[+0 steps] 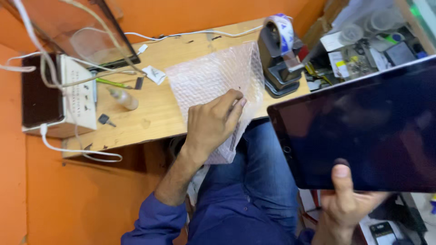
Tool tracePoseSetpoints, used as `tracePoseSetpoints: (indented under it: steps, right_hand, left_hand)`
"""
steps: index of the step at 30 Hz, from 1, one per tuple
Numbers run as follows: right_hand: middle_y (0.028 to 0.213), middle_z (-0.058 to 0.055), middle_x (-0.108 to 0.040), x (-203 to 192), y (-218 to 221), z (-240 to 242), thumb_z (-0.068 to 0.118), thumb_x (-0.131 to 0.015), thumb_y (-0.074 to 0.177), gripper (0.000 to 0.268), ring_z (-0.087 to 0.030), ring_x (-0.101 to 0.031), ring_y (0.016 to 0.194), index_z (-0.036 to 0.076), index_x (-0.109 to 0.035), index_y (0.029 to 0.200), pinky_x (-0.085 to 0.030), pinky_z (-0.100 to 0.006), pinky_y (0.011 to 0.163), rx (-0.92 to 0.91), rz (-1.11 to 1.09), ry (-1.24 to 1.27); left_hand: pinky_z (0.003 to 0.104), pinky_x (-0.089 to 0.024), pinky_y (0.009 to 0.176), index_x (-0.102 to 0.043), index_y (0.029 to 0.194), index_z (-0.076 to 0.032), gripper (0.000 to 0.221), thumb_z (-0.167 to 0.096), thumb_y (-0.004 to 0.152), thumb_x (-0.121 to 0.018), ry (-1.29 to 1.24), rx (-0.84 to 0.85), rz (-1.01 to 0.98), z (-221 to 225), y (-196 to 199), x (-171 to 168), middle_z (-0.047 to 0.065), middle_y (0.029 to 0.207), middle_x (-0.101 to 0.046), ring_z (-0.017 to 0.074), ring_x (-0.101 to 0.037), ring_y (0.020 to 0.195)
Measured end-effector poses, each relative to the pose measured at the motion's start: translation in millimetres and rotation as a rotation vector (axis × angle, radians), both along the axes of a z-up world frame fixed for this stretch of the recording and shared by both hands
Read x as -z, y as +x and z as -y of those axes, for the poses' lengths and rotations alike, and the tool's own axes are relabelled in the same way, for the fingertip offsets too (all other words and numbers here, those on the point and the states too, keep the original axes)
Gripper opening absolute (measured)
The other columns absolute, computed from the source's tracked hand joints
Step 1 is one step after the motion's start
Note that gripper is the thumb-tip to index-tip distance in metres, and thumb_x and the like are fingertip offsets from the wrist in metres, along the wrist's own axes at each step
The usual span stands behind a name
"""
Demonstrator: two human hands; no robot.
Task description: The person applies a protective film to a tablet by hand, smoothing it along the edges and corners. They then wrap the tablet in bubble wrap and secure it with tape.
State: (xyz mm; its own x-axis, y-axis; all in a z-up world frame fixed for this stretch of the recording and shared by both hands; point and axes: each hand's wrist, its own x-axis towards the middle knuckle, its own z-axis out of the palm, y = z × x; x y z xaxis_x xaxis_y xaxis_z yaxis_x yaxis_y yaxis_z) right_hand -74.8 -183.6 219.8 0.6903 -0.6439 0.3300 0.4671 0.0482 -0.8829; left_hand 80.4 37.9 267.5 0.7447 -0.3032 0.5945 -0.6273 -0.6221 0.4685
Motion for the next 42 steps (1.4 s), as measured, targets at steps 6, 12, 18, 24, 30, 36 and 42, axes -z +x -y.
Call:
tracePoseSetpoints:
  steps: [6, 12, 18, 24, 30, 36, 42]
  right_hand:
    - [0.112, -0.010, -0.070, 30.8, -9.9, 0.1, 0.003, -0.073, 0.093, 0.034, -0.016, -0.066, 0.099, -0.004, -0.063, 0.125, -0.052, -0.031, 0.093, -0.186, -0.348, 0.085]
    - [0.108, -0.010, -0.072, 38.1, -24.6, -0.4, 0.006, -0.071, 0.091, 0.034, -0.017, -0.068, 0.097, -0.003, -0.063, 0.123, -0.053, -0.031, 0.091, -0.171, -0.432, 0.150]
    - [0.107, -0.010, -0.066, 29.1, -21.2, 3.2, 0.001, -0.070, 0.101, 0.026, -0.016, -0.064, 0.097, -0.004, -0.060, 0.125, -0.051, -0.028, 0.095, -0.020, -0.116, 0.062]
    - [0.120, -0.014, -0.064, 7.6, -10.8, 4.5, 0.002, -0.067, 0.097, 0.050, -0.019, -0.067, 0.103, -0.003, -0.051, 0.144, -0.055, -0.032, 0.097, -0.070, 0.002, 0.180]
    - [0.119, -0.015, -0.063, 14.1, -19.7, 0.2, 0.005, -0.067, 0.099, 0.048, -0.020, -0.066, 0.101, -0.004, -0.050, 0.143, -0.057, -0.034, 0.098, -0.090, -0.044, 0.194]
    - [0.120, -0.012, -0.064, 38.2, -29.7, -15.4, 0.003, -0.068, 0.096, 0.045, -0.019, -0.065, 0.105, -0.005, -0.053, 0.138, -0.054, -0.031, 0.097, -0.077, -0.196, 0.222]
    - [0.118, -0.009, -0.064, 51.8, -25.1, -31.9, 0.001, -0.068, 0.098, 0.041, -0.015, -0.063, 0.104, -0.002, -0.054, 0.136, -0.052, -0.030, 0.096, -0.107, -0.215, 0.261]
  left_hand:
    - [0.032, -0.051, 0.057, -0.070, 0.103, -0.012, 0.008, -0.020, 0.100, -0.071, -0.105, -0.031, -0.067, 33.6, -0.8, 29.0, 0.005, 0.084, -0.072, 0.0209, -0.071, 0.067]
    - [0.034, -0.047, 0.053, -0.070, 0.097, -0.009, 0.011, -0.018, 0.094, -0.076, 0.059, 0.025, -0.001, 52.9, -27.2, 49.9, 0.004, 0.084, -0.071, 0.0204, -0.063, 0.056]
    - [0.036, -0.038, 0.049, -0.071, 0.089, -0.014, 0.013, -0.019, 0.094, -0.082, 0.387, -0.237, 0.445, 37.1, -13.6, 17.7, 0.002, 0.065, -0.053, 0.0203, -0.048, 0.048]
    - [0.036, -0.035, 0.052, -0.074, 0.097, -0.006, 0.004, -0.007, 0.098, -0.077, 0.307, -0.469, 0.785, -12.6, 26.9, -49.7, 0.002, 0.070, -0.055, 0.0189, -0.048, 0.052]
    - [0.036, -0.043, 0.060, -0.067, 0.103, -0.010, 0.008, -0.016, 0.100, -0.070, 0.541, 0.020, 0.419, 4.9, 43.1, -22.7, 0.003, 0.083, -0.060, 0.0211, -0.061, 0.064]
    - [0.038, -0.050, 0.055, -0.068, 0.104, -0.009, 0.018, -0.025, 0.097, -0.069, -0.030, 0.143, -0.390, 6.2, 47.3, 36.2, 0.009, 0.075, -0.069, 0.0242, -0.067, 0.060]
    - [0.034, -0.053, 0.058, -0.071, 0.102, -0.010, 0.015, -0.024, 0.097, -0.072, 0.001, 0.134, -0.294, 6.3, 7.9, 54.2, 0.007, 0.079, -0.072, 0.0201, -0.069, 0.064]
